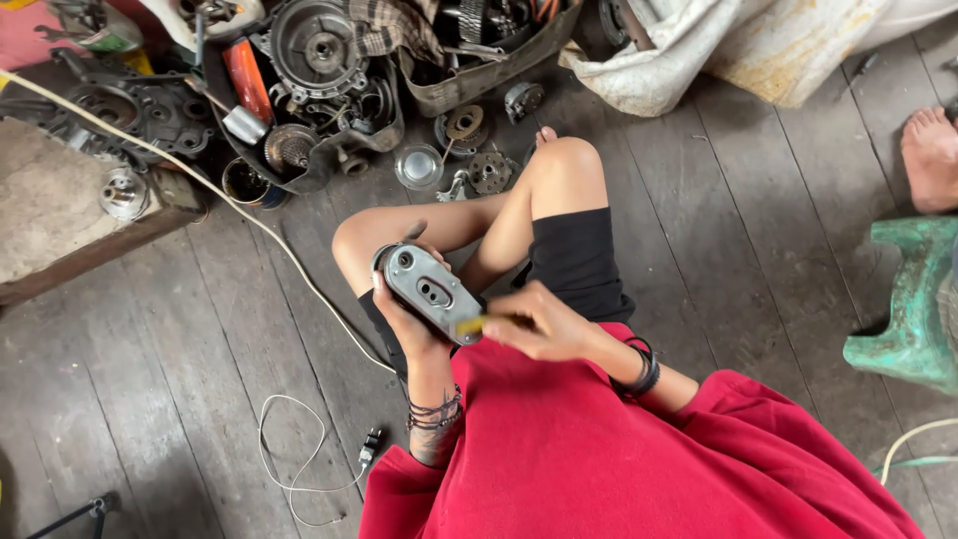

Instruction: Cleaning a metal engine component by scraping off dirt and grime using a small hand tool while sitting on the floor.

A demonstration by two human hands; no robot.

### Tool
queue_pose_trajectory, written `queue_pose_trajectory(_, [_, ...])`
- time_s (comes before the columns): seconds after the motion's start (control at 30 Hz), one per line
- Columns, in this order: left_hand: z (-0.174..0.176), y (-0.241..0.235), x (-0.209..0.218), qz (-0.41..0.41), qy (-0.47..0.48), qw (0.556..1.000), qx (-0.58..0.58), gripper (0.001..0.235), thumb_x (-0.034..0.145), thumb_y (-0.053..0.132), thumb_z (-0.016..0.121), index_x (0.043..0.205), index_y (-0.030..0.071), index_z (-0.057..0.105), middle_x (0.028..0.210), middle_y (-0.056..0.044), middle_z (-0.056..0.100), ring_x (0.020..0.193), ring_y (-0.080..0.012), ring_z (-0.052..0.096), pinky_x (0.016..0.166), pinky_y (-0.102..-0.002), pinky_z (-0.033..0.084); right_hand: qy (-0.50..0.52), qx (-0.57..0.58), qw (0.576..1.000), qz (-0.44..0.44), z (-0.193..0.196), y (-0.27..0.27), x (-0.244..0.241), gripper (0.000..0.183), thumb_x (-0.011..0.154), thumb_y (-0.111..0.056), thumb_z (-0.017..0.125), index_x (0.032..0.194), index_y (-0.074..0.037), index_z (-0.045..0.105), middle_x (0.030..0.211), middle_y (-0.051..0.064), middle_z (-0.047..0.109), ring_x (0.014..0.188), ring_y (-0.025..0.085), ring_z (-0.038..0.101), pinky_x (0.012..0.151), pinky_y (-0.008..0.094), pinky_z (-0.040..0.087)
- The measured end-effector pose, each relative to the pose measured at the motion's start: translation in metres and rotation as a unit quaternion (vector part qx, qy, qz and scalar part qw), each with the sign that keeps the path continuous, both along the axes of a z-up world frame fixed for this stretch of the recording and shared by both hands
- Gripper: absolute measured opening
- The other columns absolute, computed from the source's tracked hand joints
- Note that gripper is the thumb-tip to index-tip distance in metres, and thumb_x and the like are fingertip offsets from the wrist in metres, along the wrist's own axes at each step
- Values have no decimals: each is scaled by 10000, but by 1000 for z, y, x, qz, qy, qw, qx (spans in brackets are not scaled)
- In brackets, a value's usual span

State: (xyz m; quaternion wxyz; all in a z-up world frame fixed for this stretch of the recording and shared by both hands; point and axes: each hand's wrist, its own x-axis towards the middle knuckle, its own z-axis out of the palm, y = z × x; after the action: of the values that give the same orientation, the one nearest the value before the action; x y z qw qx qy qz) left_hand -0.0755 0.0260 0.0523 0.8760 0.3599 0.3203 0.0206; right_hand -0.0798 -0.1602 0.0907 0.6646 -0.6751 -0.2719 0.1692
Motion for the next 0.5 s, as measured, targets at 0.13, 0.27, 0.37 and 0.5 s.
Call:
queue_pose_trajectory(0.13, [20,-2,1,-15,-33,999,17,833,886,777,314,1125,76,695,894,-125,685,714,-179,670,665,-277,559,-23,-10,999,27,-5,-2,10,361,1024,-173,631,671,-108,597,489,24,474,450,100,422,437,268,357])
queue_pose_trajectory(0.27, [33,-2,-4,-38,-71,995,53,858,852,818,337,1074,72,699,884,-161,689,705,-194,673,649,-290,562,-27,-13,1000,3,-13,-6,11,389,1022,-163,608,637,-119,574,463,-3,444,420,76,376,418,235,329])
queue_pose_trajectory(0.37, [31,1,-12,-10,-123,989,75,760,925,732,345,1184,77,629,1007,-152,662,879,-208,666,786,-298,555,-19,-7,998,65,-1,-3,-9,414,1022,-162,627,623,-126,522,456,11,420,399,109,372,420,238,329])
queue_pose_trajectory(0.5, [25,-14,-12,-27,-152,985,81,732,927,705,390,1172,64,644,964,-172,664,851,-220,671,780,-319,564,-49,-8,999,9,2,-7,6,388,1015,-148,606,631,-124,556,443,-1,419,416,90,366,408,255,334])
